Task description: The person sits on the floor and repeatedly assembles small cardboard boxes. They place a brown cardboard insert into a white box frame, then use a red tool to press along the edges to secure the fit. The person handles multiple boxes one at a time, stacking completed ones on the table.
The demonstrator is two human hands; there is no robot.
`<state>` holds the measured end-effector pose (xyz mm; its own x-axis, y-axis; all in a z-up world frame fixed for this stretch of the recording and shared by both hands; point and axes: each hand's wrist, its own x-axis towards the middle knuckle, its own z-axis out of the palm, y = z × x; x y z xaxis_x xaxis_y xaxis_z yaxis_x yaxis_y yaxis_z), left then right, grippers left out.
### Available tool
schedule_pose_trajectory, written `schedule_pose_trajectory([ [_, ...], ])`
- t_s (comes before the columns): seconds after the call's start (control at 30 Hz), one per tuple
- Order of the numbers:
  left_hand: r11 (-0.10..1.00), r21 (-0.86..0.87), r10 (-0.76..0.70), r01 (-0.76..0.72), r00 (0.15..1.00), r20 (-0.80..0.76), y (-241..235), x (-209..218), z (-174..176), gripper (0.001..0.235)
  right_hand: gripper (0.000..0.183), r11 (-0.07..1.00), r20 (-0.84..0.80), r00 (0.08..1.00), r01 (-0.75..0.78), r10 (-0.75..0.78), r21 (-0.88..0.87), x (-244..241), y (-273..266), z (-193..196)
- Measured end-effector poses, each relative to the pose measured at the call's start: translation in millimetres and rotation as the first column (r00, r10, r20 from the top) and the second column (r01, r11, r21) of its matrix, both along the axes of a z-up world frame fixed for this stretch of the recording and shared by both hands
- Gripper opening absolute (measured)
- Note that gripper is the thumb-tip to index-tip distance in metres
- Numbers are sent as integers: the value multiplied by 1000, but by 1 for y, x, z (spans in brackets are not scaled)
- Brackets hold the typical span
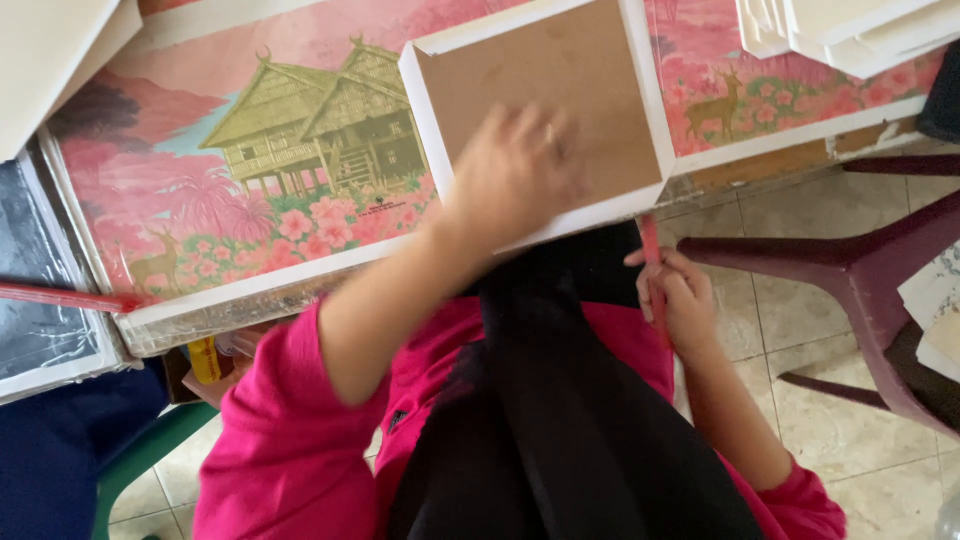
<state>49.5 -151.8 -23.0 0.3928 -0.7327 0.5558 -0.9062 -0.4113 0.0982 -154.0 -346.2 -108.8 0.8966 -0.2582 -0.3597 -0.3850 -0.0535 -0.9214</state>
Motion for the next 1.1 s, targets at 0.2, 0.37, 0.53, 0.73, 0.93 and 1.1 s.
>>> schedule_pose_trajectory([
  [0.2,829,497,-65,256,927,-368,-40,8,28,51,27,813,-39,835,544,-548,207,23,53,12],
  [0.37,943,284,172,-173,985,28,-68,-50,13,65,37,731,214,721,549,-660,405,45,43,21],
  [0.53,916,259,-246,308,938,-245,-63,-29,-2,42,62,804,411,697,561,-588,198,45,6,35],
  [0.73,916,305,-172,262,941,-291,-74,18,-2,44,41,916,289,957,116,0,-385,22,74,18],
  [0.93,942,329,129,-65,976,-176,-97,-41,4,71,28,708,459,782,32,422,-706,-6,39,44],
  [1.1,830,553,100,77,954,-283,-68,-19,21,50,39,773,645,752,488,-136,-406,33,-10,87],
])
